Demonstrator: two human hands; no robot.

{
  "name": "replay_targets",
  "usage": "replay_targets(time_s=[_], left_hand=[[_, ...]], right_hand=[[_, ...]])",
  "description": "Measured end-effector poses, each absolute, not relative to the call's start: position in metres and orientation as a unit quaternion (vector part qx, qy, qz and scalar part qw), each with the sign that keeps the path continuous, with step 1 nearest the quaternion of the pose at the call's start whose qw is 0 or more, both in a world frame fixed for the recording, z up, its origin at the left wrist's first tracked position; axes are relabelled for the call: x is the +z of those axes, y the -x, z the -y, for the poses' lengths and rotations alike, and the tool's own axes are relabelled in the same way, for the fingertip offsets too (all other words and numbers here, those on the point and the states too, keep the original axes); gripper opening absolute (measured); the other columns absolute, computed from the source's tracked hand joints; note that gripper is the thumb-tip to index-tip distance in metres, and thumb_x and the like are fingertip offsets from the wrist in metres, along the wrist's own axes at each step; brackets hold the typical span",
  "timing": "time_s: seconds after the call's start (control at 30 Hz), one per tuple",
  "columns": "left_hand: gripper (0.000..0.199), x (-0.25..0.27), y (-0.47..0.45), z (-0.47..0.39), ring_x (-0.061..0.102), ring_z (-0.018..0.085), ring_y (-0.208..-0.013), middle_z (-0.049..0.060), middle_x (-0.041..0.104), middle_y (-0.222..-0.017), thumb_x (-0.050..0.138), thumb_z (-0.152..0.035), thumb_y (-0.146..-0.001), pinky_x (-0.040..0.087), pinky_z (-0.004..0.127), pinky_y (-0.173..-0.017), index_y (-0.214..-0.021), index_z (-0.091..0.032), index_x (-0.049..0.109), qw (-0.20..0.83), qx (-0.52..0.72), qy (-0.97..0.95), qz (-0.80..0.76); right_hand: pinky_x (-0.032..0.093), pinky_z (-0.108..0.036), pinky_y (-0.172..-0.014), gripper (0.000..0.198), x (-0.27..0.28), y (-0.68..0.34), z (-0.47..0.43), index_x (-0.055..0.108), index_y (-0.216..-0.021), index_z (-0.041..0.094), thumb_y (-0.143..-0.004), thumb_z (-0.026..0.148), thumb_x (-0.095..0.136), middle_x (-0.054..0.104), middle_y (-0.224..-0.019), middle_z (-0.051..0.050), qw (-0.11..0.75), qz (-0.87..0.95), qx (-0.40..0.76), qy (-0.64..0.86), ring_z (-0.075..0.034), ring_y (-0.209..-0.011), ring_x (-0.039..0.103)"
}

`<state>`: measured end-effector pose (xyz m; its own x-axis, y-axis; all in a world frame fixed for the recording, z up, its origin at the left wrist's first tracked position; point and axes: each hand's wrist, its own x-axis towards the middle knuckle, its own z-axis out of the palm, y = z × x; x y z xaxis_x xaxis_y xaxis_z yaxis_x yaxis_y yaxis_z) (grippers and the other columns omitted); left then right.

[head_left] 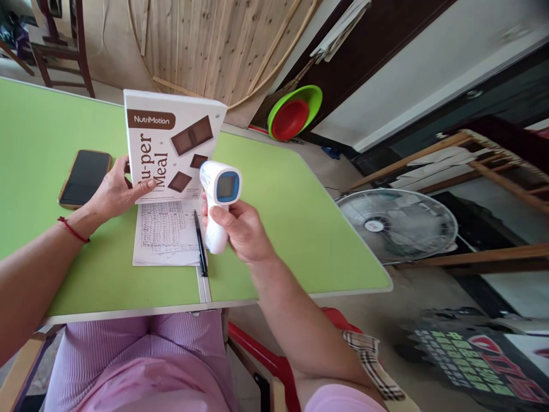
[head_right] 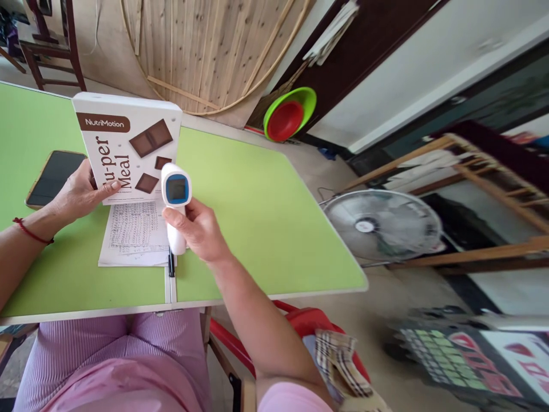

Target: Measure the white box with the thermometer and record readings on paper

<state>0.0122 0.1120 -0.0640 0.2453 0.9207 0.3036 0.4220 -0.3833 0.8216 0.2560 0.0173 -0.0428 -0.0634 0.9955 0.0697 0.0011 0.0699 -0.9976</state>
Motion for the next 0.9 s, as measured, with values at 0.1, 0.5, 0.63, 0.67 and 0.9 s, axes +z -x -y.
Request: replay_targets(time_s=[0.1,0.5,0.63,0.67,0.9], left_hand=[[0.074,-0.069,-0.010,-0.119,0.063,0.036,-0.108,0.014,0.061,-0.126,0.069,-0.069,-0.074,0.054,0.049,-0.091,-0.127,-0.020,0.052,0.282,0.404,-0.727,-0.478],[0.055,-0.076,-0.003,-0.132,0.055,0.033,-0.122,0.011,0.056,-0.132,0.057,-0.059,-0.084,0.045,0.045,-0.106,-0.126,-0.024,0.052,0.225,0.365,-0.797,-0.425],[0.049,-0.065,-0.002,-0.127,0.053,0.030,-0.120,0.011,0.057,-0.128,0.045,-0.055,-0.090,0.044,0.042,-0.104,-0.122,-0.020,0.055,0.171,0.307,-0.827,-0.438],[0.051,-0.059,-0.003,-0.123,0.052,0.029,-0.121,0.012,0.057,-0.128,0.045,-0.053,-0.090,0.044,0.041,-0.103,-0.124,-0.017,0.055,0.156,0.285,-0.827,-0.460],[0.059,-0.013,-0.014,-0.094,0.062,0.037,-0.095,0.014,0.062,-0.089,0.045,-0.066,-0.087,0.046,0.045,-0.077,-0.102,-0.013,0.066,0.043,0.001,-0.745,-0.666]], right_hand=[[0.046,-0.034,-0.069,0.041,-0.040,-0.289,-0.026,0.068,-0.083,0.021,-0.066,0.057,0.079,0.063,-0.077,-0.001,0.421,0.619,0.395,0.533,-0.016,-0.070,0.055],[0.052,-0.046,-0.081,0.048,-0.093,-0.330,-0.036,0.070,-0.111,0.022,-0.069,0.042,0.079,0.070,-0.105,-0.010,0.258,0.662,0.115,0.694,-0.028,-0.092,0.065],[0.054,-0.048,-0.082,0.046,-0.089,-0.334,-0.033,0.070,-0.111,0.020,-0.070,0.041,0.078,0.069,-0.108,-0.012,0.240,0.692,0.075,0.677,-0.030,-0.096,0.065],[0.054,-0.050,-0.085,0.043,-0.088,-0.332,-0.031,0.070,-0.109,0.019,-0.071,0.040,0.077,0.068,-0.110,-0.013,0.260,0.703,0.045,0.660,-0.030,-0.099,0.065],[0.052,-0.031,-0.058,0.021,-0.081,-0.288,-0.016,0.067,-0.098,0.018,-0.089,0.037,0.062,0.066,-0.071,-0.002,0.288,0.783,0.097,0.542,-0.015,-0.058,0.060]])
